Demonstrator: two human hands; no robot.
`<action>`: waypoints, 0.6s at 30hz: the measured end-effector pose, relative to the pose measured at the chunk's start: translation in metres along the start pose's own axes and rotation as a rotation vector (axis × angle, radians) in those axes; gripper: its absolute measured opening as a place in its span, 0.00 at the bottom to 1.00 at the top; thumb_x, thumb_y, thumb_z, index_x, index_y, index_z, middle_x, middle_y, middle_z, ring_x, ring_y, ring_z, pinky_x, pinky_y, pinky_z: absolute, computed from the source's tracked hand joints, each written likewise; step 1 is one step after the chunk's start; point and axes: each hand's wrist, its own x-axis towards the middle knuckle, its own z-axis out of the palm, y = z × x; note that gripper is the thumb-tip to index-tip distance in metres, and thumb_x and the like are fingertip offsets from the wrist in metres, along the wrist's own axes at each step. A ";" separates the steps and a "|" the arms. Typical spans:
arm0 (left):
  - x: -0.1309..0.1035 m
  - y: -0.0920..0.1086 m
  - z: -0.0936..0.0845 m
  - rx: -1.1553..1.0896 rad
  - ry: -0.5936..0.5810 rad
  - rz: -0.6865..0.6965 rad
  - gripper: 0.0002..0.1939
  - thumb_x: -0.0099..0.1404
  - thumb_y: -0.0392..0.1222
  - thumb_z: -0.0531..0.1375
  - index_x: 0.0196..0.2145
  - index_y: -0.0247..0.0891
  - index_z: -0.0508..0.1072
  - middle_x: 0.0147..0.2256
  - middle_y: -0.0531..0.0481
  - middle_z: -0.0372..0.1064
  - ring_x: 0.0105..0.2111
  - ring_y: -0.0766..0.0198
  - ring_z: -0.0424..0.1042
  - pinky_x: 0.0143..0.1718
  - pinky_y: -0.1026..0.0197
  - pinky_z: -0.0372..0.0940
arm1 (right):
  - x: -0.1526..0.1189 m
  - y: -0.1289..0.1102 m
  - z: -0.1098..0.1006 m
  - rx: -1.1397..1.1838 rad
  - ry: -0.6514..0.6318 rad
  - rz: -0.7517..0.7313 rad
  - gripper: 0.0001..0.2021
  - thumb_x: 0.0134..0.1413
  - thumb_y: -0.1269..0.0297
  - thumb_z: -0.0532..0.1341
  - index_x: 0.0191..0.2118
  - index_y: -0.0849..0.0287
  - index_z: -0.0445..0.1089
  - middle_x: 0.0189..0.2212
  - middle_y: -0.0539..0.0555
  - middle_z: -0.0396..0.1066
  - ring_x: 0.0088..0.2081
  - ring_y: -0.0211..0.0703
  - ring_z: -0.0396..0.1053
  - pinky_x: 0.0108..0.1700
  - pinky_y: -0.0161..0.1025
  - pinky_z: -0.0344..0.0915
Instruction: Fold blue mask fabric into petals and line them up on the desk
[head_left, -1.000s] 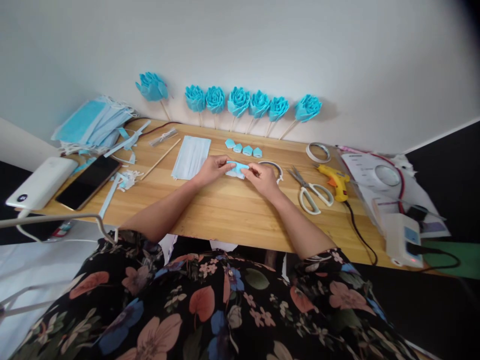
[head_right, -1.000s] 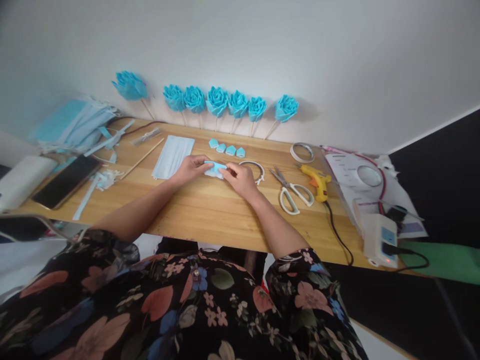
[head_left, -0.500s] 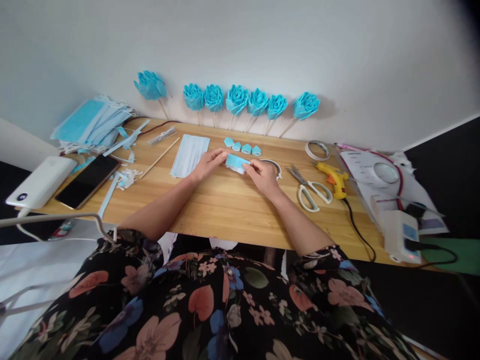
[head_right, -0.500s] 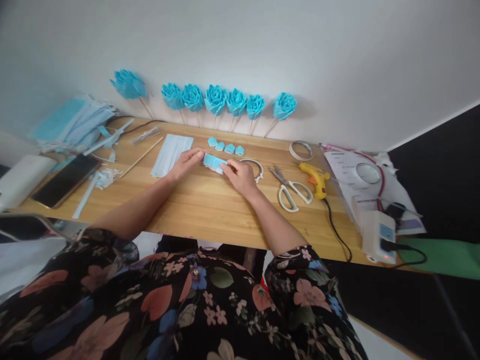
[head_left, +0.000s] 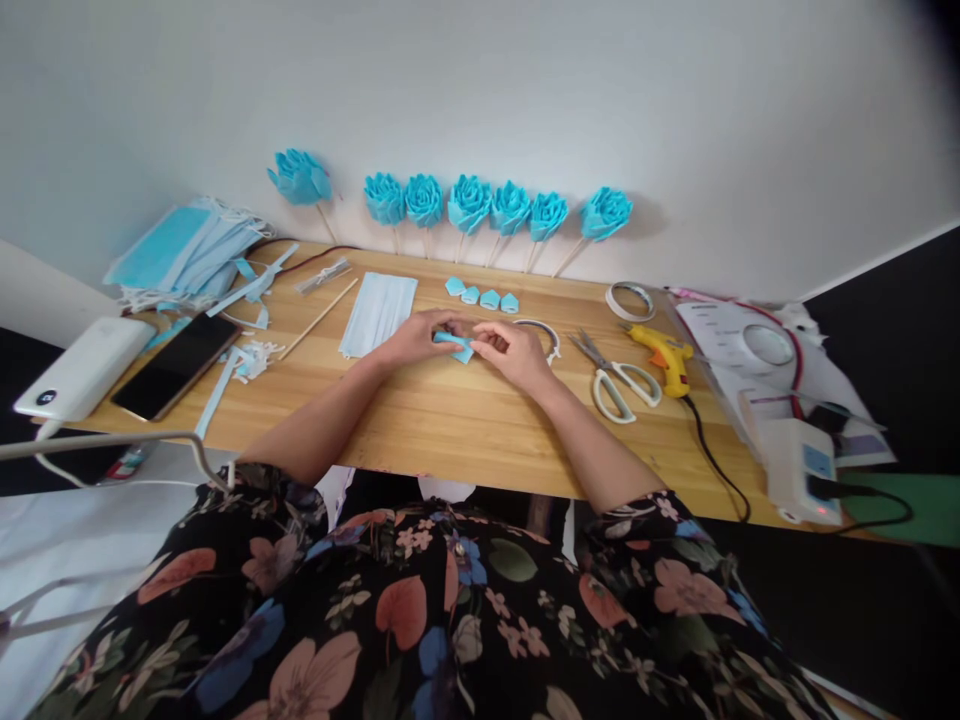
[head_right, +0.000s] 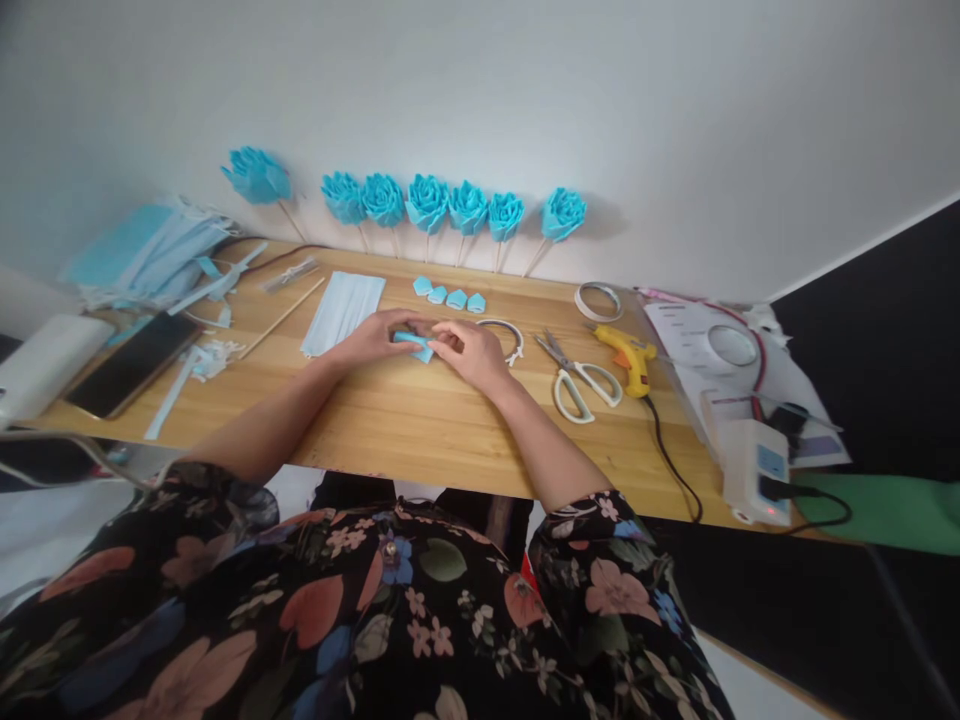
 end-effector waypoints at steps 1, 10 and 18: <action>0.000 0.000 -0.001 0.010 -0.003 -0.005 0.26 0.61 0.46 0.68 0.55 0.37 0.76 0.44 0.43 0.79 0.44 0.57 0.76 0.48 0.57 0.67 | 0.000 -0.001 0.000 -0.005 0.001 -0.004 0.12 0.59 0.55 0.67 0.45 0.54 0.79 0.36 0.54 0.81 0.36 0.44 0.75 0.39 0.39 0.67; 0.002 -0.005 0.002 0.054 0.105 -0.027 0.15 0.61 0.51 0.64 0.37 0.36 0.82 0.40 0.42 0.80 0.41 0.56 0.76 0.46 0.57 0.66 | 0.000 -0.010 -0.008 -0.113 0.077 -0.041 0.13 0.66 0.56 0.59 0.39 0.55 0.79 0.34 0.53 0.80 0.34 0.42 0.73 0.40 0.39 0.65; 0.001 0.007 0.003 -0.076 0.144 -0.136 0.18 0.60 0.54 0.63 0.35 0.35 0.79 0.34 0.48 0.77 0.34 0.61 0.72 0.37 0.62 0.63 | 0.002 -0.007 -0.014 -0.072 0.144 -0.042 0.16 0.68 0.52 0.56 0.42 0.55 0.78 0.37 0.55 0.80 0.37 0.44 0.74 0.42 0.40 0.67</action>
